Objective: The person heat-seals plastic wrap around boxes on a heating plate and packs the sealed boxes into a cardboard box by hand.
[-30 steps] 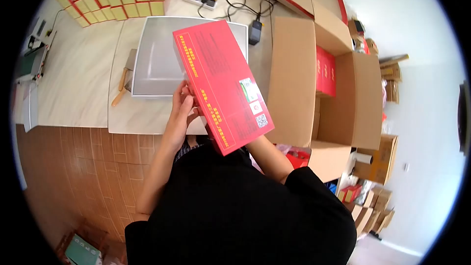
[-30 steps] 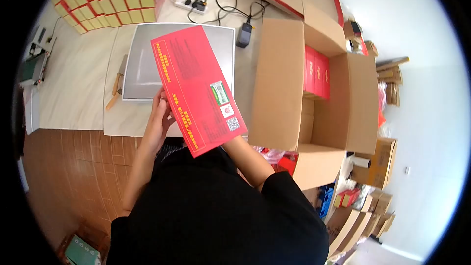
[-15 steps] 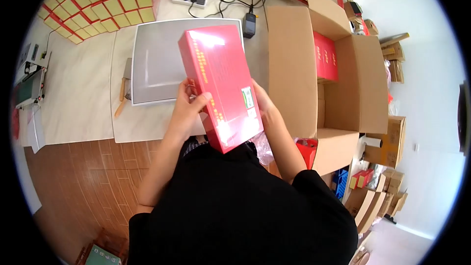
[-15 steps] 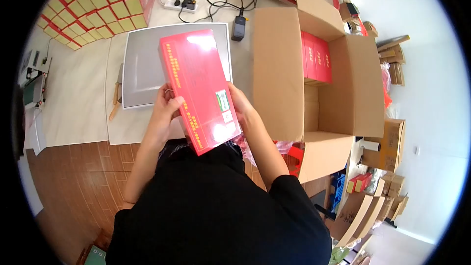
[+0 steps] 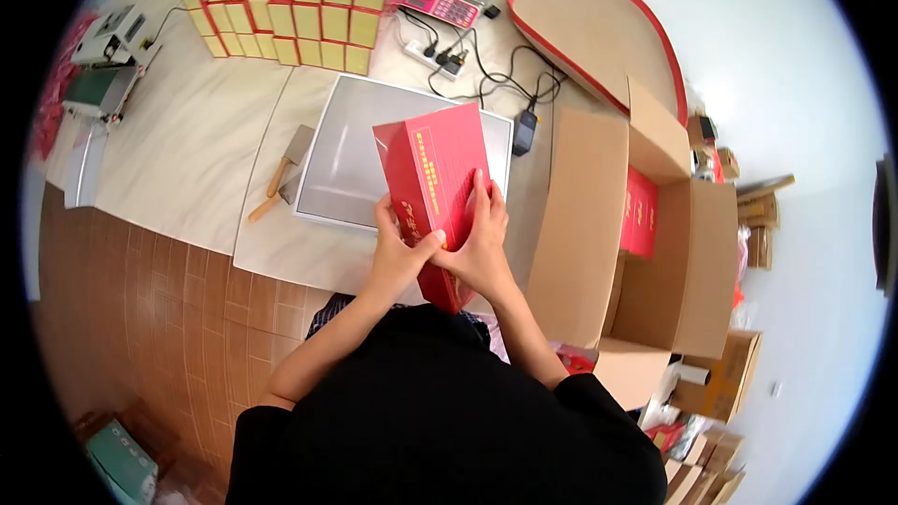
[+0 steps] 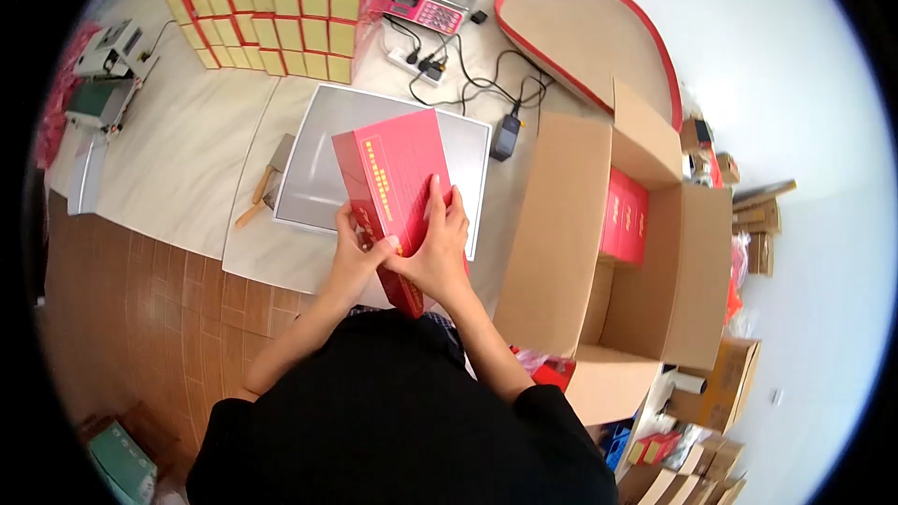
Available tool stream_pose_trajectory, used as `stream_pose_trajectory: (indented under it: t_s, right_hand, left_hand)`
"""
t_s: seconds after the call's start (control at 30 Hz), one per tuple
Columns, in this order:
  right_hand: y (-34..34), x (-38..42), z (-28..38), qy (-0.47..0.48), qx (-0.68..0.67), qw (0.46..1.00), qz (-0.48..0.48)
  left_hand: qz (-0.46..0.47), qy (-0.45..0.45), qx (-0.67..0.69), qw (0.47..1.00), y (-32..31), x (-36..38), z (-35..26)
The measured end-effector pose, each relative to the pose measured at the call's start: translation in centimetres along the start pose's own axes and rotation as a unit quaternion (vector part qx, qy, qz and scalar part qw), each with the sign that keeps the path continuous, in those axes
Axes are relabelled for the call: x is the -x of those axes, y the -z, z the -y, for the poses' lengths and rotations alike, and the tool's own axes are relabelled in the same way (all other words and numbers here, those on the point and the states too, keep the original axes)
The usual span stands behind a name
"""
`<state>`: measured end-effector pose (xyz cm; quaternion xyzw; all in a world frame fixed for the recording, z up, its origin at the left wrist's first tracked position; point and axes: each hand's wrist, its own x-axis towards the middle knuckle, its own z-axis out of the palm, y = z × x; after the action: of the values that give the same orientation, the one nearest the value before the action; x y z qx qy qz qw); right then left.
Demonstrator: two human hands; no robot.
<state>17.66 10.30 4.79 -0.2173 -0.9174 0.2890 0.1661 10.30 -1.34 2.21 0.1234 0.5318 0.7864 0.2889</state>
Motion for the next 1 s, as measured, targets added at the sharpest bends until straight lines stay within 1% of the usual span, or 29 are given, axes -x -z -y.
stream_pose_trajectory:
  t_s: [0.03,0.1,0.17,0.2,0.27,0.3,0.37,0.43,0.5,0.53,0.57,0.6,0.63,0.67,0.7,0.73,0.77,0.8,0.83,0.9,1.0]
  right_hand:
    - [-0.1,-0.6,0.0,-0.002,-0.019,1.000,-0.006]
    - [0.1,-1.8,0.0,0.016,-0.043,0.999,0.007]
    - [0.1,-2.8,-0.2,0.035,-0.042,0.998,0.020]
    - [0.2,-3.1,0.0,0.047,-0.041,0.998,0.027]
    - [0.6,-3.9,0.8,0.114,0.039,0.993,0.010]
    - [0.6,-4.2,1.1,0.126,0.040,0.991,0.015]
    - [0.6,-4.4,1.4,0.137,0.046,0.989,-0.002]
    - [0.5,-4.7,1.3,0.153,0.046,0.987,-0.008]
    - [0.7,-4.9,1.0,0.177,0.055,0.983,-0.016]
    - [0.9,-5.1,0.8,0.184,0.058,0.981,-0.009]
    - [1.1,-5.3,0.3,0.182,0.058,0.982,-0.008]
    - [1.1,-5.6,-0.6,0.189,0.067,0.979,0.030]
    - [0.9,-5.9,-1.5,0.195,0.075,0.975,0.068]
    - [0.7,-6.1,-2.7,0.193,0.070,0.973,0.108]
    - [0.1,-6.1,-4.0,0.191,0.069,0.973,0.110]
    - [-0.6,-6.2,-5.3,0.195,0.070,0.966,0.157]
    - [-1.4,-6.2,-6.4,0.201,0.071,0.955,0.205]
    - [-2.0,-6.1,-7.0,0.207,0.074,0.949,0.225]
    - [-2.7,-5.9,-7.4,0.212,0.069,0.946,0.235]
    - [-3.9,-5.8,-7.9,0.244,0.126,0.929,0.248]
    - [-4.6,-6.8,-7.4,0.260,0.119,0.926,0.246]
  left_hand:
    - [0.002,-0.027,-0.011,1.000,0.0,-0.1,0.2]
    - [-0.006,-0.038,-0.008,0.999,0.3,-0.6,0.3]
    - [0.004,-0.018,0.024,1.000,0.5,-0.9,0.3]
    - [-0.006,-0.027,0.028,0.999,0.9,-1.1,1.0]
    - [0.007,-0.024,0.045,0.999,1.8,-1.7,2.5]
    - [-0.001,-0.032,0.049,0.998,2.0,-1.8,2.3]
    - [0.014,-0.003,0.057,0.998,2.3,-1.7,1.7]
    - [0.005,-0.027,0.045,0.999,2.5,-2.0,1.7]
    - [0.017,-0.015,-0.026,0.999,2.8,-1.9,1.3]
    - [0.017,-0.014,-0.024,0.999,2.9,-1.7,1.7]
    - [-0.014,-0.012,-0.032,0.999,3.1,-1.5,2.2]
    - [-0.046,-0.011,-0.040,0.998,3.5,-1.3,2.7]
    - [-0.045,-0.009,-0.040,0.998,4.4,-1.2,3.5]
    - [-0.087,-0.012,-0.058,0.994,5.6,-1.0,4.4]
    - [-0.131,-0.015,-0.076,0.988,6.9,-0.6,4.9]
    - [-0.136,-0.013,-0.077,0.988,7.9,-0.1,5.1]
    - [-0.163,-0.002,-0.094,0.982,9.0,0.6,5.2]
    - [-0.193,0.011,-0.110,0.975,9.9,1.3,5.1]
    - [-0.206,0.014,-0.109,0.972,10.8,2.0,5.0]
    - [-0.232,0.056,-0.115,0.964,12.0,3.4,4.4]
    - [-0.296,0.074,-0.115,0.945,13.4,5.5,4.5]
